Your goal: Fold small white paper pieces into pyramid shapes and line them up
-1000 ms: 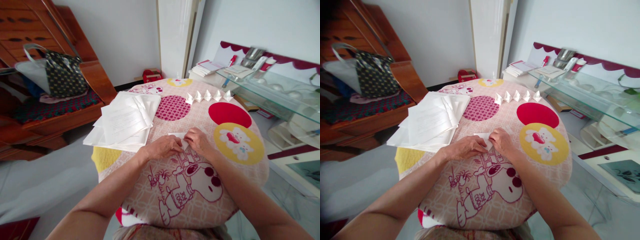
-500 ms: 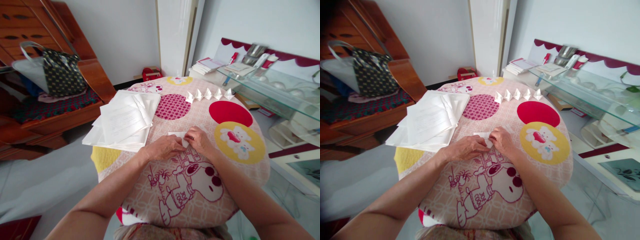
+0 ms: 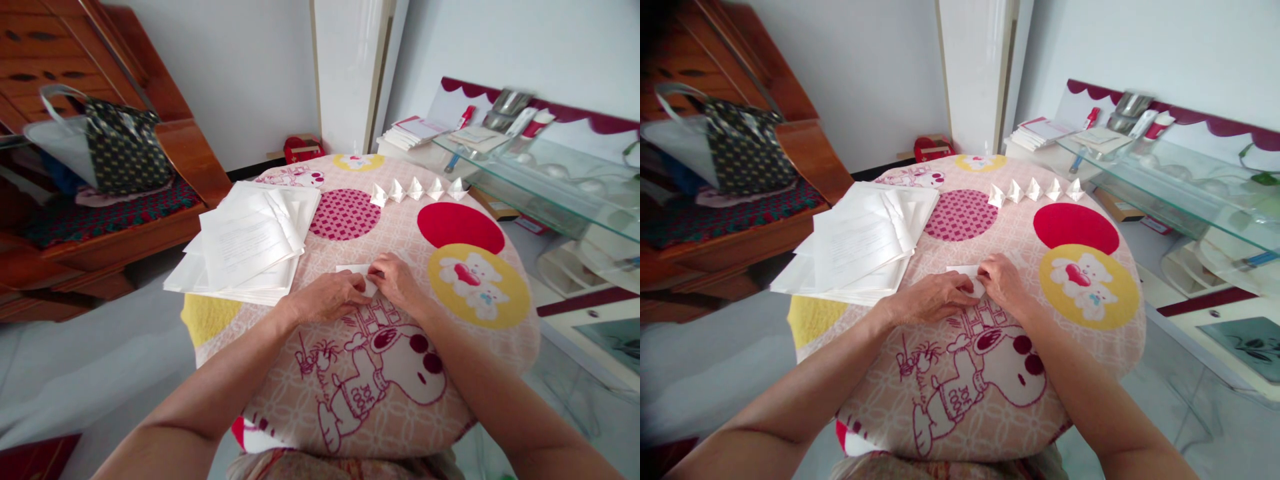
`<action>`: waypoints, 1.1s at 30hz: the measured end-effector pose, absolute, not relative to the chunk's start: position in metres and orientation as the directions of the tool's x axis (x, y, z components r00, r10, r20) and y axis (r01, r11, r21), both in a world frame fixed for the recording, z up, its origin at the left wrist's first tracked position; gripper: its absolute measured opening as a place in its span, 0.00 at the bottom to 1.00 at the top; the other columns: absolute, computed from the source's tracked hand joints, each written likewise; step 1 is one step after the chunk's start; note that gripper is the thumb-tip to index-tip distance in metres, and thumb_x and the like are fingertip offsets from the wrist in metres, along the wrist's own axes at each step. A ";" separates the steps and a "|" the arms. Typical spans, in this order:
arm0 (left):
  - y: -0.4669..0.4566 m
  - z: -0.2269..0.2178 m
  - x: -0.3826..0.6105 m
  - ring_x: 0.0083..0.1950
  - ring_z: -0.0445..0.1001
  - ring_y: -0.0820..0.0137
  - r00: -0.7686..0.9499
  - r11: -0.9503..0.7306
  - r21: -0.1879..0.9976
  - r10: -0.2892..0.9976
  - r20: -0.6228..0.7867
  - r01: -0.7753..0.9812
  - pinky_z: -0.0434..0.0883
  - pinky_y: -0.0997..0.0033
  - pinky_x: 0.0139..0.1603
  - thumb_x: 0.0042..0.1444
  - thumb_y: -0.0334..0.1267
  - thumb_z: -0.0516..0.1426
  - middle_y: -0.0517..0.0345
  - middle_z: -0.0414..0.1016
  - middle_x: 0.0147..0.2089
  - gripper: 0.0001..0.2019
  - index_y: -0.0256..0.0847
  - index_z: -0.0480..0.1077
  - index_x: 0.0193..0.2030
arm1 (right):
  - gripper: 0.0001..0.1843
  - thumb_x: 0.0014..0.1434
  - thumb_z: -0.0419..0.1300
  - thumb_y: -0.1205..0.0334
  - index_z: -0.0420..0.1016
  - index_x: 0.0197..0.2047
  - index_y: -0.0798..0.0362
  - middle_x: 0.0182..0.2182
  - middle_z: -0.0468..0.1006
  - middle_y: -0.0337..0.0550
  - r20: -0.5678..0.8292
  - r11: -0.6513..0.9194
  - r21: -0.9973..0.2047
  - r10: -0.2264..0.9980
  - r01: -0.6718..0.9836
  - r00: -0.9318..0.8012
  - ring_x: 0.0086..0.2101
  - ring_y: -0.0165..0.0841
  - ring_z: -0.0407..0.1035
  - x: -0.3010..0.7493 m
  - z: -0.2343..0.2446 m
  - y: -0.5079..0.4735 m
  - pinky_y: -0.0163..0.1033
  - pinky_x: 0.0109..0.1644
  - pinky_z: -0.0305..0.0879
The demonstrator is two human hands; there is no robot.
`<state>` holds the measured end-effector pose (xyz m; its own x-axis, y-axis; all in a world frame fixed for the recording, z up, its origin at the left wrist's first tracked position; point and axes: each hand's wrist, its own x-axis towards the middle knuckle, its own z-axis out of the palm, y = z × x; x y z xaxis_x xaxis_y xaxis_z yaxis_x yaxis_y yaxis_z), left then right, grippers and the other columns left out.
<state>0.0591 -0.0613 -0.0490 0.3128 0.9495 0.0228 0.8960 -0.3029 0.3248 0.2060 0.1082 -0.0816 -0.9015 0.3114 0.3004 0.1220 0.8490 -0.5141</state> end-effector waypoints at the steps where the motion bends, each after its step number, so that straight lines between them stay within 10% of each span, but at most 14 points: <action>1: -0.062 -0.048 0.059 0.54 0.77 0.62 0.312 -0.303 0.329 0.950 0.025 0.894 0.74 0.63 0.52 0.67 0.36 0.58 0.51 0.74 0.59 0.14 0.50 0.78 0.56 | 0.13 0.58 0.63 0.78 0.73 0.27 0.53 0.31 0.75 0.44 0.300 0.848 -0.515 0.316 0.126 -0.900 0.38 0.38 0.69 0.206 -0.081 0.108 0.42 0.45 0.62; 19: -0.063 -0.048 0.057 0.60 0.75 0.59 0.329 -0.327 0.441 0.941 0.075 0.836 0.73 0.58 0.61 0.66 0.34 0.59 0.49 0.73 0.65 0.15 0.48 0.78 0.58 | 0.11 0.58 0.63 0.74 0.76 0.27 0.51 0.30 0.76 0.43 0.322 0.850 -0.513 0.318 0.118 -0.892 0.37 0.38 0.70 0.207 -0.082 0.108 0.42 0.43 0.65; 26: -0.063 -0.043 0.058 0.65 0.73 0.55 0.314 -0.276 0.417 0.949 -0.023 0.866 0.71 0.56 0.64 0.65 0.36 0.61 0.47 0.71 0.69 0.18 0.48 0.76 0.61 | 0.07 0.59 0.61 0.66 0.83 0.36 0.51 0.34 0.84 0.45 0.446 0.721 -0.688 0.511 0.084 -0.735 0.34 0.37 0.75 0.222 -0.061 0.123 0.42 0.41 0.70; 33: -0.063 -0.045 0.058 0.64 0.73 0.54 0.315 -0.285 0.417 0.949 -0.005 0.863 0.70 0.53 0.64 0.65 0.36 0.61 0.47 0.71 0.68 0.17 0.48 0.77 0.60 | 0.08 0.57 0.62 0.67 0.82 0.29 0.53 0.25 0.82 0.41 0.119 0.670 -0.711 0.413 0.213 -0.903 0.27 0.34 0.73 0.226 -0.059 0.114 0.37 0.31 0.62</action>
<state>0.0584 -0.0632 -0.0446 0.3154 0.9490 -0.0048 0.8630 -0.2847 0.4173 0.2261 0.1136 -0.0587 -0.9027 0.4135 0.1189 0.2132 0.6699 -0.7112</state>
